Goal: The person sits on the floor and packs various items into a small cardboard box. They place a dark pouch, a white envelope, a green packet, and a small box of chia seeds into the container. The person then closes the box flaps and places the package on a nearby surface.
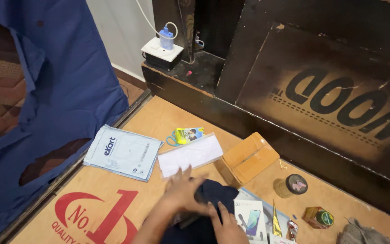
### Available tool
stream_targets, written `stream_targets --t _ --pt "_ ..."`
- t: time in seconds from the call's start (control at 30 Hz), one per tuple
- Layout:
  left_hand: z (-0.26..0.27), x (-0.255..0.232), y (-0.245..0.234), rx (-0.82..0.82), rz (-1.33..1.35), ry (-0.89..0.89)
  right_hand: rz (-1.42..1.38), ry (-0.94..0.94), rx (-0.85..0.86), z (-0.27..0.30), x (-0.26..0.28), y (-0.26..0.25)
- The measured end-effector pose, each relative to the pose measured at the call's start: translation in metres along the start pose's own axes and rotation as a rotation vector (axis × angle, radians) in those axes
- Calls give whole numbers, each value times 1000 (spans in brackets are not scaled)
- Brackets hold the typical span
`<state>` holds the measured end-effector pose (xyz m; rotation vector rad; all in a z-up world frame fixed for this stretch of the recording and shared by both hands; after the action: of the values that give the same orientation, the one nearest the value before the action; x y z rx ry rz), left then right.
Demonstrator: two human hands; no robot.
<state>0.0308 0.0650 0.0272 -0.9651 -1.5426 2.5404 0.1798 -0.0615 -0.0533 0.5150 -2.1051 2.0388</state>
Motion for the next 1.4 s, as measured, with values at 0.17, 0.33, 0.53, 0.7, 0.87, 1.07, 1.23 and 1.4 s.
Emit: stream_targets --t 0.17,0.33,0.53,0.7,0.87,1.07,1.23,1.4 --pt "2 33 7 45 83 -209 -413 139 -20 -7 -11 -11" --pt "-6 80 -22 185 -131 -368 -754 294 16 -20 -47 -98" --pt "-15 11 -28 -418 40 -123 -851 323 -481 -31 -107 -238" --pt "-69 -71 28 -565 131 136 -113 6 -549 -94 -62 -203" --pt "-79 -61 68 -616 523 365 251 142 -241 -102 -49 -92" --pt "-84 -72 50 -344 406 -27 431 274 -346 -138 -112 -104" --pt "-108 -55 86 -410 178 -3 260 245 -325 -116 -88 -77" --pt "-92 -45 85 -399 50 109 -706 651 -306 -73 -122 -76"
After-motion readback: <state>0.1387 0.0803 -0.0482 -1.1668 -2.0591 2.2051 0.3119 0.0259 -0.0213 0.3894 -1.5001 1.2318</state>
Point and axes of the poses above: each hand's wrist, its own z-axis away from the middle knuckle, its own y-axis out of the palm, x = y × z, the point moved 4 cm from there along -z, towards the middle knuckle, and after that the axes turned 3 degrees about -y, right-handed, at the moved point
